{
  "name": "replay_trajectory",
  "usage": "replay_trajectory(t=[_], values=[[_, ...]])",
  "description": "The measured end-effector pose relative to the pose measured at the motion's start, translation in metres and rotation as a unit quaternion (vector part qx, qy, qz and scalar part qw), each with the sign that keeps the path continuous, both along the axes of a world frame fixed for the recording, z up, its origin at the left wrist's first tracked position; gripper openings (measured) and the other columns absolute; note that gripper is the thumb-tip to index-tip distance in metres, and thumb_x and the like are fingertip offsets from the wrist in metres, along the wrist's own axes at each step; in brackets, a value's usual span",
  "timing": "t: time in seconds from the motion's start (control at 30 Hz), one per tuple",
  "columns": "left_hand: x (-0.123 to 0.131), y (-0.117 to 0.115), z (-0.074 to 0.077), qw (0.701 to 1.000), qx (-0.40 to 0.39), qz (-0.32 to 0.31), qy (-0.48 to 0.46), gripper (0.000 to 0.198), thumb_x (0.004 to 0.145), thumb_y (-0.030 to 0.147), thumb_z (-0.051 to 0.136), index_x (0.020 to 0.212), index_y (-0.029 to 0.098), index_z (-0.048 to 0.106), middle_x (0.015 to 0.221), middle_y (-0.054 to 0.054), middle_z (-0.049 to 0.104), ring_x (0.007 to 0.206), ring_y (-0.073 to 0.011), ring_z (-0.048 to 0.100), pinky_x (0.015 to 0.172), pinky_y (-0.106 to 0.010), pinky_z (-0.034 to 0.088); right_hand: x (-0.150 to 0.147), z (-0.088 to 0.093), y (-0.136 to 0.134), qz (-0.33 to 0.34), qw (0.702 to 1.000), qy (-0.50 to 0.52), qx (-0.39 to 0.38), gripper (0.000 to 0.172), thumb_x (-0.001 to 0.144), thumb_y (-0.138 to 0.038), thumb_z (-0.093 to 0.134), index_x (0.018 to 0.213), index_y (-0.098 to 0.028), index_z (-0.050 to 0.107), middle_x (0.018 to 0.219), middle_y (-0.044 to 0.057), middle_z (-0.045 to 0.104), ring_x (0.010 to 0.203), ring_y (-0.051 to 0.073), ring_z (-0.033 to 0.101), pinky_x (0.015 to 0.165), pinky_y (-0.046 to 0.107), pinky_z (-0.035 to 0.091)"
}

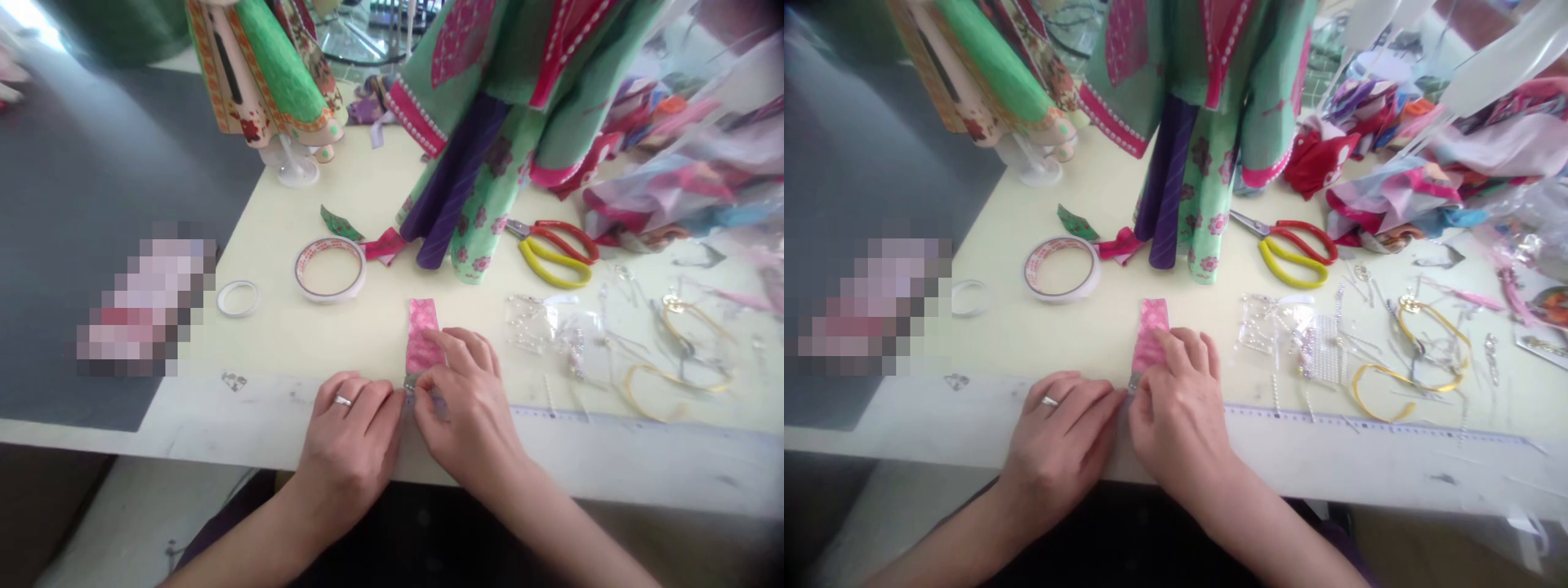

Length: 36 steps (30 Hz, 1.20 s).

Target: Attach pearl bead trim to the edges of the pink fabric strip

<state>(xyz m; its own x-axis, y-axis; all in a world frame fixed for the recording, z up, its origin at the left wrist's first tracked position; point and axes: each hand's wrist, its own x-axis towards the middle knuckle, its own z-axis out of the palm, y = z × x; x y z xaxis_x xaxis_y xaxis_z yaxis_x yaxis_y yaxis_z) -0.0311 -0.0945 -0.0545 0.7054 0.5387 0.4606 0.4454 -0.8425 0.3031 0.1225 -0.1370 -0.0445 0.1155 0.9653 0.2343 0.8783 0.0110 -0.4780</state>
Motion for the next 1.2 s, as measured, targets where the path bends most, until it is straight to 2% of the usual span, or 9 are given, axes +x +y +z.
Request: replay_trajectory(t=[0.27,0.67,0.93,1.2], values=[[0.000,0.001,0.000,1.000,-0.004,-0.006,0.006,0.018,0.079,0.005,0.058,0.096,0.007,0.063,0.086,-0.010,0.065,0.079,-0.0206,0.055,0.081,-0.042,0.045,-0.001,0.001,0.001,-0.003,1.000,0.008,-0.005,0.015,0.074,-0.008,0.053,0.066,-0.019,0.057,0.122,0.011,0.054,0.112,0.031,0.044,0.099,0.057,0.035],[0.001,0.001,-0.001,0.999,-0.008,-0.019,0.031,0.026,0.081,0.008,0.057,0.107,0.006,0.061,0.091,-0.011,0.064,0.084,-0.0230,0.051,0.083,-0.043,0.043,-0.003,0.003,0.003,-0.014,1.000,0.006,-0.010,0.016,0.077,-0.010,0.052,0.064,-0.019,0.056,0.122,0.011,0.055,0.112,0.031,0.045,0.101,0.057,0.032],[0.001,-0.002,-0.004,0.998,0.016,-0.004,0.054,0.024,0.081,0.011,0.060,0.104,0.008,0.063,0.093,-0.009,0.065,0.084,-0.0229,0.052,0.088,-0.045,0.042,-0.004,0.002,0.001,-0.014,0.999,-0.016,-0.024,0.014,0.076,-0.010,0.053,0.065,-0.018,0.057,0.123,0.011,0.054,0.113,0.030,0.043,0.103,0.054,0.030],[0.003,-0.002,-0.005,0.998,0.038,-0.002,0.056,0.025,0.080,0.009,0.059,0.104,0.006,0.063,0.091,-0.009,0.066,0.083,-0.0227,0.052,0.085,-0.045,0.045,0.003,0.016,0.001,0.023,0.999,-0.002,-0.048,0.019,0.081,-0.010,0.050,0.069,-0.017,0.061,0.112,0.009,0.057,0.103,0.027,0.045,0.094,0.048,0.036]])
